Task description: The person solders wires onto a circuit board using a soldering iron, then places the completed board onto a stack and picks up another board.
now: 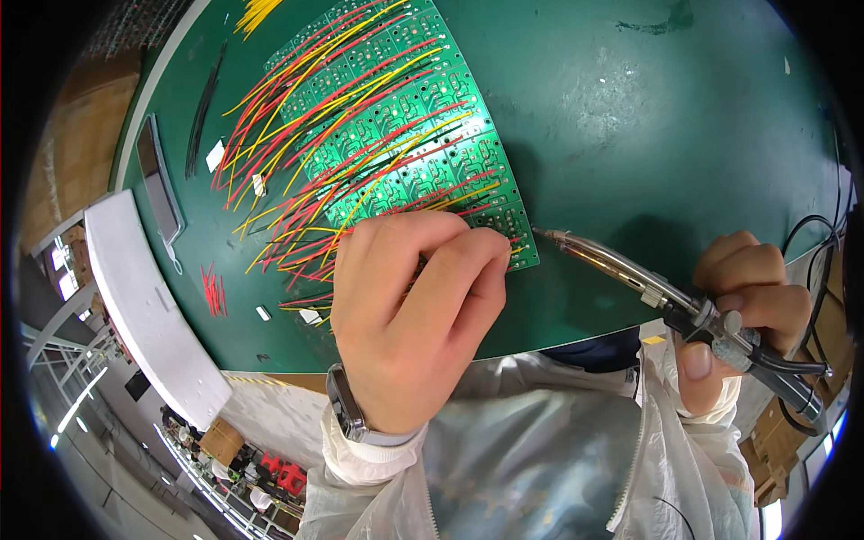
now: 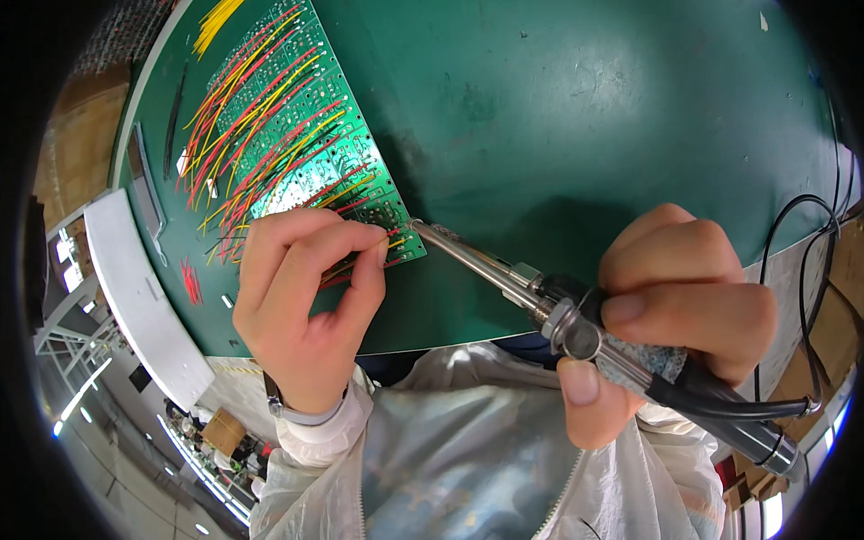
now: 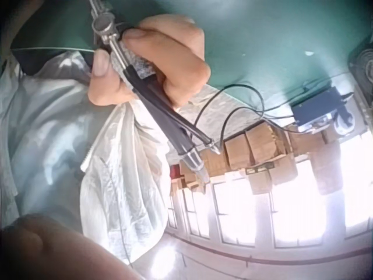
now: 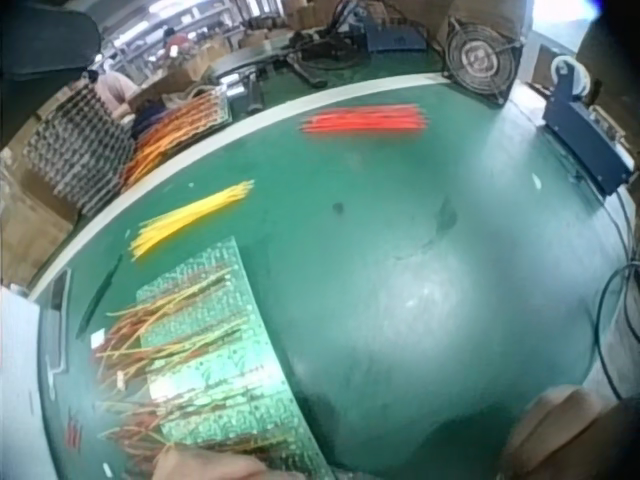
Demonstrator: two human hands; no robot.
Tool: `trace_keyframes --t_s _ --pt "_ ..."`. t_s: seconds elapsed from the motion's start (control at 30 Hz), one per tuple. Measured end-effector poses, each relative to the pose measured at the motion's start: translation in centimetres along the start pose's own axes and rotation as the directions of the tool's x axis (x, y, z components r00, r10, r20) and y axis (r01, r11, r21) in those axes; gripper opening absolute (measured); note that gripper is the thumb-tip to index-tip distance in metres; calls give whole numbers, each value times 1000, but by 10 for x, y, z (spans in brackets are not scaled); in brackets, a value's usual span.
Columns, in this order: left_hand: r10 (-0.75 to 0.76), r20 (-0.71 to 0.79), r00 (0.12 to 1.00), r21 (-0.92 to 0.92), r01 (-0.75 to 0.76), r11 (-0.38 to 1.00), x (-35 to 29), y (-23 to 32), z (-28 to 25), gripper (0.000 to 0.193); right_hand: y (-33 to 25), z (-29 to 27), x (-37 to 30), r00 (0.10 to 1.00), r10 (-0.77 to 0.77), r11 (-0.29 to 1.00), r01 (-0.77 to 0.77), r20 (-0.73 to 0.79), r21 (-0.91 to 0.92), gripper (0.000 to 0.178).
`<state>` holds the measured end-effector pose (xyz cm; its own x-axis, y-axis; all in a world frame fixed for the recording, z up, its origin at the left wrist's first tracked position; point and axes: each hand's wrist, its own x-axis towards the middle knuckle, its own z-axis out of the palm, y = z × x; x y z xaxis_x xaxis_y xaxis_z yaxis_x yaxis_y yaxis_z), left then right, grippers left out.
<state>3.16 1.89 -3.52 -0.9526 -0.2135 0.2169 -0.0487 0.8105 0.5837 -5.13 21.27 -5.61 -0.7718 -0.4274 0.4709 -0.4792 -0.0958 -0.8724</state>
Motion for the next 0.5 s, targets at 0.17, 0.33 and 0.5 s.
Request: trace_keyframes --t_s 0.17,0.33,0.5 --pt "-15 8 1000 -3 15 1000 1 1 0 19 0 0 0 1000 -6 1000 6 9 12 40" --pt "-17 1 1000 6 17 1000 0 2 1 19 -1 -1 2 998 -3 1000 3 64 7 39" --pt "1 -5 1000 23 -1 1000 0 1 1 20 -2 0 1 997 4 1000 -5 74 5 37"
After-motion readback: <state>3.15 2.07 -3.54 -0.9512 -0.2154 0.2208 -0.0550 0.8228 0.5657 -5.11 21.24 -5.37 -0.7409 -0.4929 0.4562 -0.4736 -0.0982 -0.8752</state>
